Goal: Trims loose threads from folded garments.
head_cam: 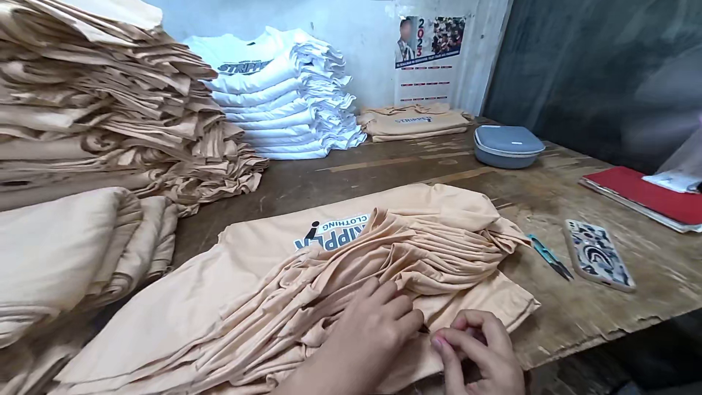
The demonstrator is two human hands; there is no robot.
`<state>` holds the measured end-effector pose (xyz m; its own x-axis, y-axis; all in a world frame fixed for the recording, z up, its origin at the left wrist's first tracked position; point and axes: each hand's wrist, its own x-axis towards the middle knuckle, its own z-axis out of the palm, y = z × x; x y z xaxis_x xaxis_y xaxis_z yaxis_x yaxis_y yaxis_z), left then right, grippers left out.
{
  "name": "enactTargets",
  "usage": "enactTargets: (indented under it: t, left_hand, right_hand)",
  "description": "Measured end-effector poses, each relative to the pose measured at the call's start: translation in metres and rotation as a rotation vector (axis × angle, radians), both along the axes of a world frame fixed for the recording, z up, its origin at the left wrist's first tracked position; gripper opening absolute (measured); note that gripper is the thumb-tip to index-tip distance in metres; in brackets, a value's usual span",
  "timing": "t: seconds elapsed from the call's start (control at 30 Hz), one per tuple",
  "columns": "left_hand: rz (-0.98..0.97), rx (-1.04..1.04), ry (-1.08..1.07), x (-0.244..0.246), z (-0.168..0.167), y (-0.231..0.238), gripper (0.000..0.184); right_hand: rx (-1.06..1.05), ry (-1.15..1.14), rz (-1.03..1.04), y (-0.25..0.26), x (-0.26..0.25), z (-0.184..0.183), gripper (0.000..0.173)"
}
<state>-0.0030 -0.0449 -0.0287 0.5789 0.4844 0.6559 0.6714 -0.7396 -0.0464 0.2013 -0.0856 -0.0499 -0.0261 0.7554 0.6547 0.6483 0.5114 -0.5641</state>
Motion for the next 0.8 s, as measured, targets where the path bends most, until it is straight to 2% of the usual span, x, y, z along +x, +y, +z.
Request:
enactTargets:
  t: [0.1,0.17,0.23,0.33,0.4,0.43,0.47,0.53,0.57,0.63,0.7,0.8]
  left_hand:
    - [0.045,-0.059,-0.043,-0.001,-0.002,0.003,0.008]
    - [0.053,-0.234,-0.103,-0.007,0.001,0.006,0.022]
    - [0.039,-0.454,-0.130,-0.012,0.003,0.015,0.040]
    - [-0.011,-0.631,-0.236,-0.011,0.006,0.034,0.021]
    - [-0.139,-0.708,-0.294,-0.017,0.008,0.043,0.014]
    - [-0.217,-0.751,-0.322,-0.021,0.009,0.046,0.012]
    - [-0.272,-0.802,-0.344,-0.024,0.010,0.047,0.012]
    - [-0.290,-0.870,-0.364,-0.026,0.013,0.048,0.014]
    - [-0.260,-0.883,-0.373,-0.024,0.015,0.048,0.014]
    - [-0.128,-0.840,-0.420,-0.017,0.018,0.044,0.016]
    - [0.046,-0.694,-0.476,-0.007,0.018,0.030,0.018]
    - [0.246,-0.550,-0.448,0.000,0.018,0.004,0.017]
  right_hand:
    - [-0.090,-0.138,0.071,-0.001,0.007,0.011,0.017]
    - [-0.126,-0.130,0.063,-0.003,0.012,0.017,0.022]
    - [-0.100,-0.122,-0.007,-0.002,0.011,0.019,0.016]
    - [-0.083,-0.247,-0.154,-0.002,-0.008,0.021,0.040]
    - [-0.081,-0.316,-0.229,0.001,-0.027,0.021,0.059]
    - [-0.066,-0.332,-0.260,0.006,-0.035,0.019,0.062]
    - [-0.051,-0.329,-0.270,0.012,-0.041,0.014,0.056]
    - [-0.036,-0.276,-0.217,0.022,-0.047,0.006,0.031]
    - [-0.046,-0.229,-0.159,0.025,-0.048,0.005,0.027]
    - [-0.104,-0.087,-0.025,0.028,-0.043,0.004,0.036]
    - [-0.161,0.080,0.081,0.029,-0.034,0.004,0.046]
    - [-0.183,0.295,0.187,0.030,-0.028,0.004,0.049]
